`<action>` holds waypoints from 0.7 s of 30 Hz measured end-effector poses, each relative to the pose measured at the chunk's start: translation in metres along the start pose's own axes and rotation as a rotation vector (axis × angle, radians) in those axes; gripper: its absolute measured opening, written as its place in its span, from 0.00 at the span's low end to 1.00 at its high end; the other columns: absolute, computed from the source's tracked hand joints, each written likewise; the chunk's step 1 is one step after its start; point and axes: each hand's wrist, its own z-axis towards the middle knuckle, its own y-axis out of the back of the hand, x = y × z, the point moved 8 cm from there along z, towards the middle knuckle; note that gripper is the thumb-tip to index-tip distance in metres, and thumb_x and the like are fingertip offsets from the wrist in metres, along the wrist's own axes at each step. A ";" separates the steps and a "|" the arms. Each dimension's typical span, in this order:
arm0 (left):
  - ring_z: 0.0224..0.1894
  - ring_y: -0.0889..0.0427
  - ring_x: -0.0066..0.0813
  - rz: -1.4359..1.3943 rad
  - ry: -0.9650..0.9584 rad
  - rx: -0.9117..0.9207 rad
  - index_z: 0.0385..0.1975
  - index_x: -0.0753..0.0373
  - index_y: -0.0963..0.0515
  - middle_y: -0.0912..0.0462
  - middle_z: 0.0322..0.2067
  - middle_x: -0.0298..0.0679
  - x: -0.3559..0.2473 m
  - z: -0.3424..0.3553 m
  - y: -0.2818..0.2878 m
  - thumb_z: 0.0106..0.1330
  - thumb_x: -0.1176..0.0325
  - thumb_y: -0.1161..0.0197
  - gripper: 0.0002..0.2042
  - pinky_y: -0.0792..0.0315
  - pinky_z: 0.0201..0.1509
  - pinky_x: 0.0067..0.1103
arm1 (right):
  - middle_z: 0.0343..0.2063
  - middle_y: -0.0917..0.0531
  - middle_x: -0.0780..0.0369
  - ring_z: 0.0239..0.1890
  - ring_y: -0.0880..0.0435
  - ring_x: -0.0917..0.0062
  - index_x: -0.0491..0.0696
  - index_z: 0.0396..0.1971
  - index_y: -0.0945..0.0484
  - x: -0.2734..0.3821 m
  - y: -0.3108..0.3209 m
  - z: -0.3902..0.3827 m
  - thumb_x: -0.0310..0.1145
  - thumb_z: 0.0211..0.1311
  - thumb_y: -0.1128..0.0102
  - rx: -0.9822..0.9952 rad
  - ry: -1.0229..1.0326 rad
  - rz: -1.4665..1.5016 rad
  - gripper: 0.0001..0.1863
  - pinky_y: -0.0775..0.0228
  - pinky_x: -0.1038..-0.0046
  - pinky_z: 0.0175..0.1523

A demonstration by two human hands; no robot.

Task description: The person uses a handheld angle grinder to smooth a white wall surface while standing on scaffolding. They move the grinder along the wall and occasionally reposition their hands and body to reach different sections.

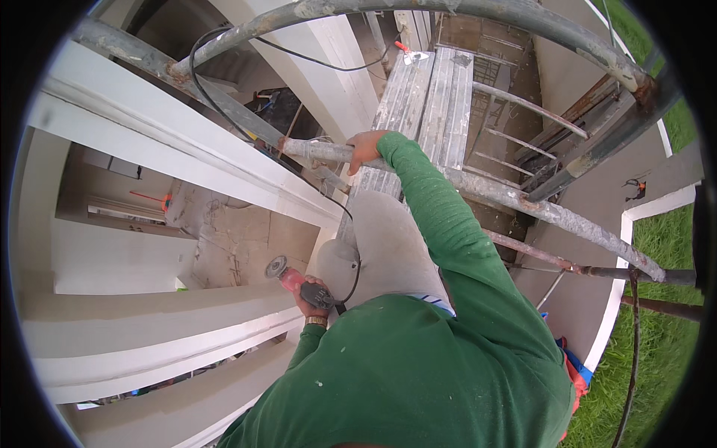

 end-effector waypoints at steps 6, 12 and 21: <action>0.43 0.19 0.30 -0.261 -0.117 -0.052 0.49 0.63 0.29 0.21 0.39 0.36 0.011 -0.006 0.003 0.65 0.62 0.30 0.19 0.20 0.57 0.30 | 0.46 0.14 0.47 0.49 0.15 0.57 0.39 0.56 0.21 0.006 0.007 0.000 0.45 0.41 0.20 -0.243 0.074 -0.106 0.40 0.26 0.63 0.58; 0.41 0.15 0.33 -0.379 -0.119 -0.081 0.46 0.63 0.25 0.18 0.38 0.39 0.019 0.013 0.001 0.65 0.64 0.31 0.15 0.18 0.52 0.33 | 0.29 0.16 0.57 0.31 0.23 0.74 0.35 0.42 0.21 0.044 -0.004 -0.001 0.36 0.52 0.24 -0.185 0.167 -0.184 0.24 0.27 0.69 0.41; 0.32 0.14 0.31 -0.286 -0.136 -0.070 0.39 0.64 0.22 0.15 0.32 0.40 0.016 0.071 -0.011 0.64 0.66 0.31 0.11 0.16 0.38 0.29 | 0.35 0.17 0.57 0.32 0.19 0.72 0.34 0.53 0.22 0.028 -0.019 0.003 0.33 0.59 0.28 -0.053 -0.068 -0.193 0.26 0.26 0.69 0.38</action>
